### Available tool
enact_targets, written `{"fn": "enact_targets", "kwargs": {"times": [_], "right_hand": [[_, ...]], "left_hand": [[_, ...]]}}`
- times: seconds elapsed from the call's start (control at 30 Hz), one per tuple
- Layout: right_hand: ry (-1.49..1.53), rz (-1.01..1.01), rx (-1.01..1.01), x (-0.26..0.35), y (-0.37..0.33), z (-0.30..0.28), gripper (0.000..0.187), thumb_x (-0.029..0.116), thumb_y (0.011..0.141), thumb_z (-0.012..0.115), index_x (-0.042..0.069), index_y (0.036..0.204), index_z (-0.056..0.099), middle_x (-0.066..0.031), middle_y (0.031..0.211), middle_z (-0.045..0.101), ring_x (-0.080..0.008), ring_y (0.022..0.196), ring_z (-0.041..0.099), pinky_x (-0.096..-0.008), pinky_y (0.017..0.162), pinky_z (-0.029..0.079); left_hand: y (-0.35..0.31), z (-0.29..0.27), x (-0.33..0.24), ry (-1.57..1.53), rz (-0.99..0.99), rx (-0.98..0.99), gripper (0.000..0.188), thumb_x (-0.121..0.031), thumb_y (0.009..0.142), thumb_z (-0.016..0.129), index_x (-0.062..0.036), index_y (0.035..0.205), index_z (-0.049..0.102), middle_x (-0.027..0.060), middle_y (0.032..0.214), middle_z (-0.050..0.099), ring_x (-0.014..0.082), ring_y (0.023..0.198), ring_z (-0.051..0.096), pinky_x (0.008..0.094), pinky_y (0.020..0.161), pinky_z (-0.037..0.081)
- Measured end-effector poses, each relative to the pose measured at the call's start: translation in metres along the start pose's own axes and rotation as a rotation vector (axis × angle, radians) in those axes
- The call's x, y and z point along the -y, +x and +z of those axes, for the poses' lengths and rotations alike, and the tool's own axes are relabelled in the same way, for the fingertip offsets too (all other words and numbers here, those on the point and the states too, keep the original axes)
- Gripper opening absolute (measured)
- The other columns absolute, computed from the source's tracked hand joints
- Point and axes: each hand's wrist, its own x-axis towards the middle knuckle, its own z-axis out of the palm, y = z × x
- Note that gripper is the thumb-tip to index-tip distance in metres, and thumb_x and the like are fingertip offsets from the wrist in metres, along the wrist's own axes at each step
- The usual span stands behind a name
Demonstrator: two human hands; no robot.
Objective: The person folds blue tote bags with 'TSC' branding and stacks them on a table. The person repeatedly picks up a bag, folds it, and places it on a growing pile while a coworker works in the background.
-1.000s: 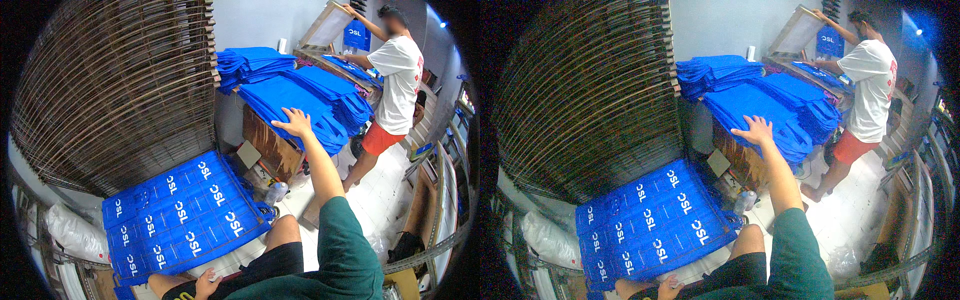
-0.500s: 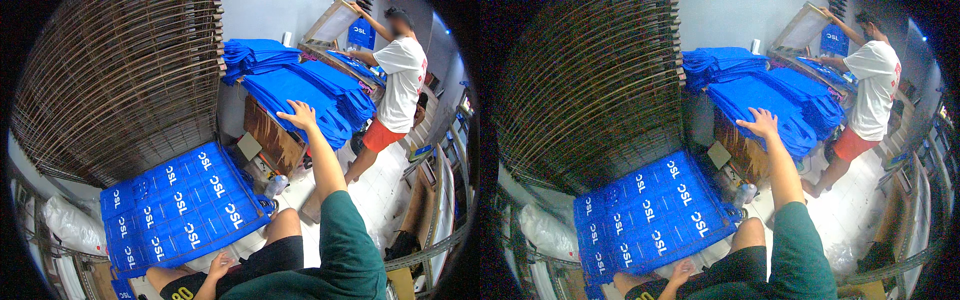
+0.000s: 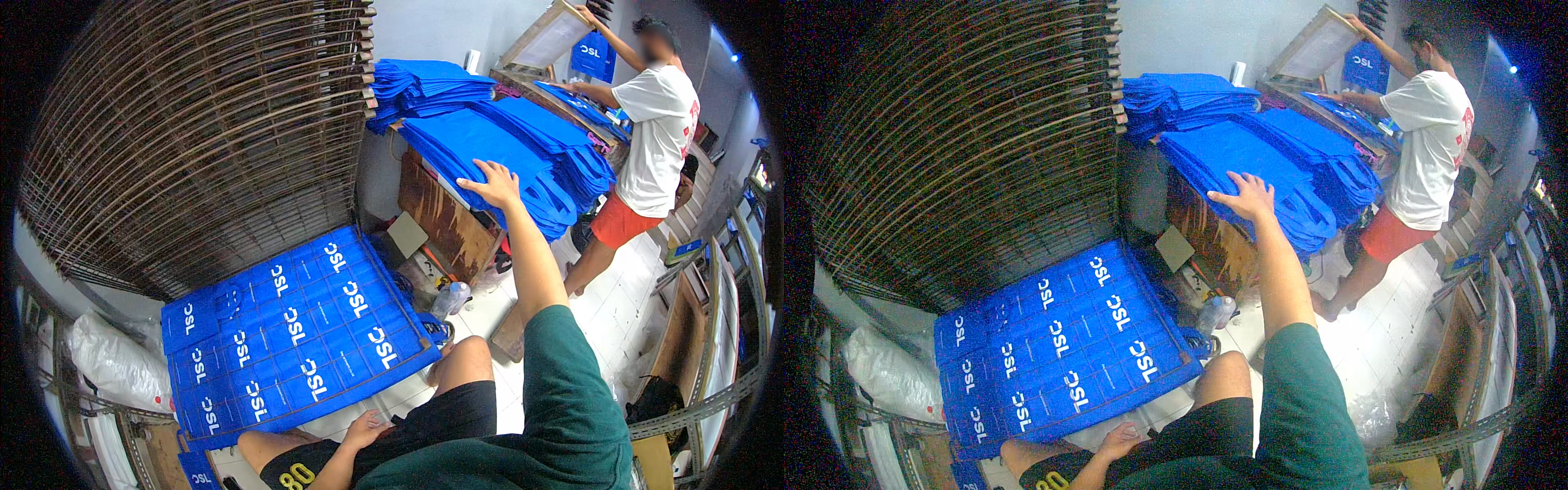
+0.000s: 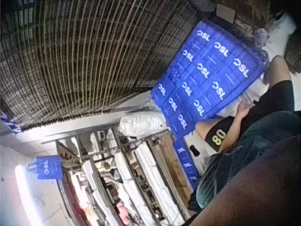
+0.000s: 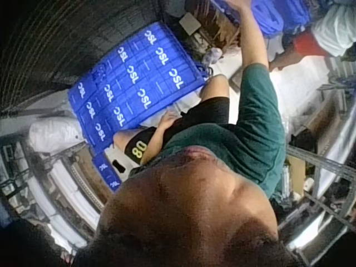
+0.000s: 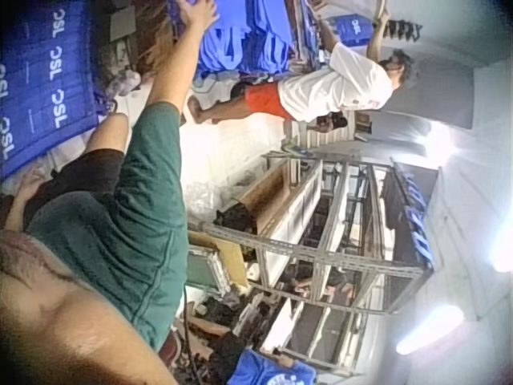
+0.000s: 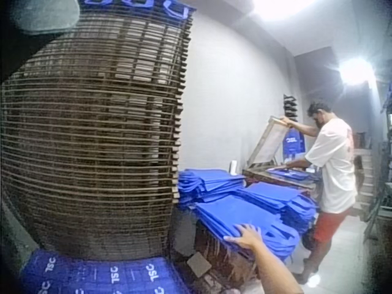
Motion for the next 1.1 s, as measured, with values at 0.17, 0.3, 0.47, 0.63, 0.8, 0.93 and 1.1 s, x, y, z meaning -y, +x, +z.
{"fn": "enact_targets", "kwargs": {"times": [0.17,0.3,0.47,0.63,0.8,0.93,1.1], "right_hand": [[0.010,0.000,0.006,0.006,0.001,0.000,0.092,0.079,0.059,0.050,0.023,0.132,0.042,-0.0135,0.139,0.033,-0.0290,0.131,0.026,-0.0570,0.102,0.016],[-0.003,0.001,-0.002,0.003,0.000,0.000,0.092,0.079,0.058,0.051,0.023,0.131,0.042,-0.0130,0.138,0.035,-0.0291,0.130,0.027,-0.0574,0.102,0.017],[-0.009,0.009,0.000,0.003,0.000,-0.001,0.092,0.079,0.058,0.051,0.023,0.131,0.042,-0.0121,0.138,0.036,-0.0291,0.130,0.028,-0.0575,0.102,0.017],[-0.008,-0.003,-0.009,0.004,0.002,0.002,0.091,0.078,0.059,0.052,0.024,0.131,0.042,-0.0115,0.138,0.035,-0.0292,0.130,0.027,-0.0576,0.102,0.017],[-0.008,0.005,0.000,0.002,0.000,0.002,0.090,0.078,0.059,0.051,0.024,0.131,0.042,-0.0115,0.138,0.035,-0.0290,0.130,0.027,-0.0572,0.103,0.016],[-0.005,0.007,0.008,0.005,0.001,-0.001,0.090,0.077,0.060,0.052,0.023,0.131,0.042,-0.0122,0.139,0.034,-0.0287,0.131,0.026,-0.0571,0.103,0.016],[-0.009,0.003,-0.015,0.001,0.002,0.003,0.089,0.076,0.060,0.052,0.022,0.131,0.043,-0.0136,0.138,0.035,-0.0290,0.130,0.027,-0.0575,0.102,0.017]], "left_hand": [[0.010,0.005,0.022,-0.033,-0.004,-0.002,0.070,-0.044,0.071,0.071,-0.0053,0.124,0.044,0.0161,0.101,0.060,0.0240,0.092,0.060,0.0327,0.079,0.048],[0.007,0.004,0.014,-0.031,0.007,-0.012,0.069,-0.043,0.072,0.070,-0.0056,0.124,0.044,0.0165,0.101,0.060,0.0245,0.092,0.060,0.0334,0.080,0.048],[0.004,0.003,0.010,-0.024,0.016,-0.015,0.069,-0.044,0.072,0.070,-0.0061,0.124,0.044,0.0167,0.100,0.060,0.0247,0.092,0.060,0.0335,0.079,0.048],[0.017,0.011,0.035,-0.035,0.038,-0.017,0.070,-0.046,0.072,0.070,-0.0060,0.123,0.044,0.0168,0.101,0.060,0.0245,0.091,0.060,0.0336,0.079,0.048],[0.005,0.004,0.012,0.034,0.046,-0.029,0.070,-0.046,0.072,0.069,-0.0060,0.123,0.044,0.0166,0.100,0.060,0.0242,0.092,0.060,0.0331,0.080,0.048],[0.008,0.006,0.019,-0.021,0.034,-0.023,0.069,-0.045,0.073,0.069,-0.0063,0.124,0.044,0.0163,0.101,0.060,0.0244,0.092,0.060,0.0332,0.081,0.047],[0.000,0.004,0.006,0.017,0.001,-0.007,0.067,-0.044,0.074,0.068,-0.0074,0.124,0.044,0.0146,0.102,0.060,0.0242,0.093,0.060,0.0331,0.082,0.047]]}}
